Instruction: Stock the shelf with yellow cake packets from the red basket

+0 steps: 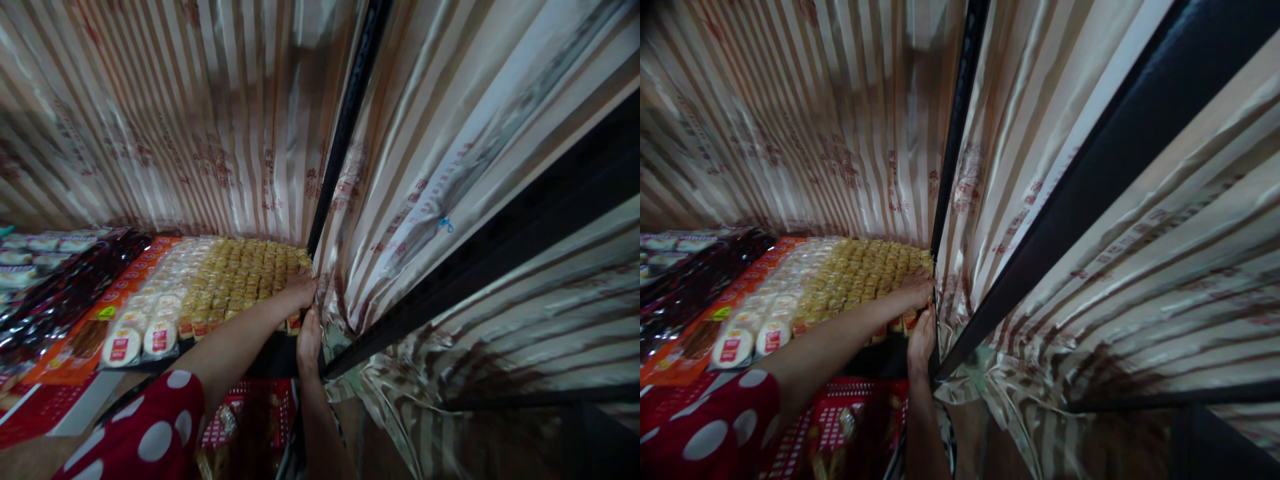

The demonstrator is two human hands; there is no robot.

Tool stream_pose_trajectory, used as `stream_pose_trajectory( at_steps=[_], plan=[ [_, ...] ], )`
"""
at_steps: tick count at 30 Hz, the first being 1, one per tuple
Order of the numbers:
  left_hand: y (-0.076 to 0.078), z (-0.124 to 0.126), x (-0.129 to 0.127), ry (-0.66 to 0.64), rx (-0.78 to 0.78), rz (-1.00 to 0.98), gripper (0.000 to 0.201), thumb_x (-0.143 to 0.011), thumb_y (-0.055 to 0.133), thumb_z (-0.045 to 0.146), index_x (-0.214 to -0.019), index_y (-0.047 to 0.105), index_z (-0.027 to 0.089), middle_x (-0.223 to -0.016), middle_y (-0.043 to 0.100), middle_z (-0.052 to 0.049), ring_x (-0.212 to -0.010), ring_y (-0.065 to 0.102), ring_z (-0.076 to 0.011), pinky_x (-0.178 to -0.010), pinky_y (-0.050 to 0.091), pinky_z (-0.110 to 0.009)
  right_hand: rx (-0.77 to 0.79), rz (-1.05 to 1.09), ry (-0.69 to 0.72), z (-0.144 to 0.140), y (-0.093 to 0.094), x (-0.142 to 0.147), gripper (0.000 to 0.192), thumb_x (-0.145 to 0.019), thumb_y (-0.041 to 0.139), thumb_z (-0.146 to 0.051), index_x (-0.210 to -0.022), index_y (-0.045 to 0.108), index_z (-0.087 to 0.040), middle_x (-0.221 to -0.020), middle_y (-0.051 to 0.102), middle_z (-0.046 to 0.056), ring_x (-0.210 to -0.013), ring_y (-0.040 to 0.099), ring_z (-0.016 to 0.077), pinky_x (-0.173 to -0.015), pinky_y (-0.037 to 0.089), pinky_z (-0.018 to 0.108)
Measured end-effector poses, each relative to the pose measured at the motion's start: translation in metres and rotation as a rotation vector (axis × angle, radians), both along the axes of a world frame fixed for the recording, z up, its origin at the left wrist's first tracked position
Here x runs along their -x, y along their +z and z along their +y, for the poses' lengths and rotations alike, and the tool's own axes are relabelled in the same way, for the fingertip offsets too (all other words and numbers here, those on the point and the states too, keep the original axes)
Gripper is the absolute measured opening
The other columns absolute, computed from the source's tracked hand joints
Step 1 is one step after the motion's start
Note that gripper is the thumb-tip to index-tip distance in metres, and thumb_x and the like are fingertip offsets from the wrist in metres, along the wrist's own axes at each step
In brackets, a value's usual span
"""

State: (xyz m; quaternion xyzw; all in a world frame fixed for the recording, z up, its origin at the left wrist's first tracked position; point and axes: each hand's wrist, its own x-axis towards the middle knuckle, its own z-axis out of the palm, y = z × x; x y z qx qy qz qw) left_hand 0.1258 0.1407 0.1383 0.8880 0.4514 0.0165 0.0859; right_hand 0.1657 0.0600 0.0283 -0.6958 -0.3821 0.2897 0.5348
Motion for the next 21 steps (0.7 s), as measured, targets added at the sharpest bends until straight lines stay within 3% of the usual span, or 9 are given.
stream_pose_trajectory(
  at_steps=[7,12,16,19,21],
  plan=[
    [0.011,-0.01,0.004,-0.011,-0.069,-0.053,0.029,-0.076,0.058,0.022,-0.103,0.063,0.013,-0.111,0.057,-0.015,-0.113,0.045,-0.0303,-0.09,0.043,-0.037,-0.061,-0.044,-0.019,-0.002,0.008,-0.003,0.075,-0.086,0.016,-0.057,-0.132,0.044,-0.005,-0.14,0.041,0.016,-0.133,0.033,0.0216,-0.112,0.02,0.035],
    [0.011,-0.04,0.026,0.012,-0.198,-0.277,0.023,-0.084,0.046,0.022,-0.096,0.064,0.016,-0.102,0.06,-0.01,-0.105,0.05,-0.023,-0.09,0.044,-0.033,-0.129,0.038,-0.026,-0.021,0.017,0.0,0.065,-0.088,0.023,-0.051,-0.129,0.047,-0.007,-0.136,0.046,0.016,-0.128,0.039,0.0226,-0.11,0.025,0.04],
    [-0.005,-0.095,0.058,0.015,-0.12,-0.545,0.027,-0.088,0.039,0.02,-0.099,0.063,0.017,-0.097,0.063,-0.006,-0.096,0.055,-0.0168,-0.089,0.045,-0.029,-0.193,0.158,-0.057,-0.059,0.023,0.016,0.052,-0.089,0.03,-0.047,-0.124,0.049,-0.014,-0.13,0.052,0.012,-0.12,0.047,0.0205,-0.105,0.033,0.041],
    [-0.029,-0.141,0.081,0.072,0.048,-0.699,0.026,-0.087,0.04,0.017,-0.096,0.064,0.017,-0.095,0.065,-0.005,-0.089,0.058,-0.014,-0.084,0.046,-0.025,-0.212,0.2,-0.031,-0.094,0.02,0.039,0.045,-0.089,0.035,-0.045,-0.118,0.052,-0.015,-0.123,0.055,0.013,-0.114,0.051,0.0198,-0.1,0.038,0.039],
    [-0.05,-0.168,0.096,0.181,0.161,-0.743,0.025,-0.086,0.041,0.017,-0.094,0.065,0.017,-0.089,0.065,-0.005,-0.083,0.059,-0.0135,-0.078,0.047,-0.024,-0.158,0.216,0.02,-0.116,0.011,0.057,0.043,-0.089,0.034,-0.044,-0.114,0.054,-0.015,-0.118,0.057,0.014,-0.109,0.054,0.0194,-0.097,0.041,0.038]
  ],
)
